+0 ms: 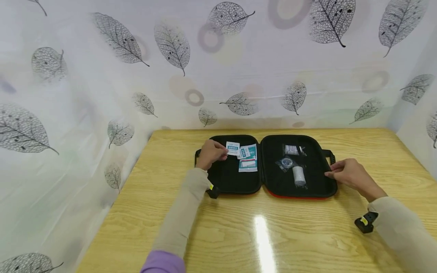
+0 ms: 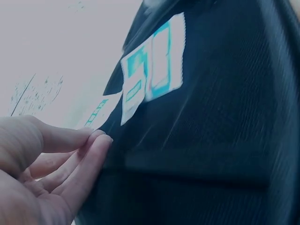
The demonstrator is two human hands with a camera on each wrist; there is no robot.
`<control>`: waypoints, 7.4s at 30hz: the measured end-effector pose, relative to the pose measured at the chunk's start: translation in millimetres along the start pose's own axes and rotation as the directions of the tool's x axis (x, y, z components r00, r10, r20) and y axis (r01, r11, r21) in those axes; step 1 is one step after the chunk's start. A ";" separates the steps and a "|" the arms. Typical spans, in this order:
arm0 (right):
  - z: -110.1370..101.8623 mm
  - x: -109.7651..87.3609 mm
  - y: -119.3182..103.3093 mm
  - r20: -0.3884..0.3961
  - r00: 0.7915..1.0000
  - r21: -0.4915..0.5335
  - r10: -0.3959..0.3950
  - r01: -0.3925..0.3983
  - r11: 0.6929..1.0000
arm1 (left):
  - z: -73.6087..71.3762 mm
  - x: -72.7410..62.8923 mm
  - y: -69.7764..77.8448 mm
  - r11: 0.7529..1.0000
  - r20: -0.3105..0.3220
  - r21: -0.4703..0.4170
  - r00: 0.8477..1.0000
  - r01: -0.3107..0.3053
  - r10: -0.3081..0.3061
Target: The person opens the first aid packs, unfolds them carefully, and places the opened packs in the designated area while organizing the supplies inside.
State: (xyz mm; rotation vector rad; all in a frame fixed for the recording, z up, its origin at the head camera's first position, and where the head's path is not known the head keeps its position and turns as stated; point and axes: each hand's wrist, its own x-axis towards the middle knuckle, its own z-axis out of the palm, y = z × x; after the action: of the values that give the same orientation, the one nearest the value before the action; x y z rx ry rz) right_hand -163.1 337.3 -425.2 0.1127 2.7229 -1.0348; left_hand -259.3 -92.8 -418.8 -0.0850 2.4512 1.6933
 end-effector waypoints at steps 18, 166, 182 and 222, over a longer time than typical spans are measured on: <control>1.4 0.5 3.5 0.005 1.000 -0.006 -0.003 0.003 1.000 | -40.1 2.9 -8.3 0.973 -0.258 0.220 0.966 0.066 -0.007; 7.7 -4.0 2.5 -0.037 0.999 0.027 -0.019 0.020 0.999 | -23.5 2.3 -15.3 0.913 -0.060 0.406 0.995 -0.047 0.078; 5.8 -4.2 3.5 -0.038 0.999 0.038 -0.013 0.014 0.999 | -6.1 4.1 -16.8 0.934 -0.048 0.356 0.998 -0.018 0.038; 5.4 -6.4 5.4 -0.048 0.999 0.046 -0.013 0.016 0.999 | 54.0 4.4 12.3 0.954 -0.021 0.298 1.000 0.006 0.000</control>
State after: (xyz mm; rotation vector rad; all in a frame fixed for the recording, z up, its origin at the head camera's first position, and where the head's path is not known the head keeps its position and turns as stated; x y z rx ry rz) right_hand -155.1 337.8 -431.1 0.1271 2.7466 -1.1136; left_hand -260.0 -37.9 -426.8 -0.0693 2.6882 1.3062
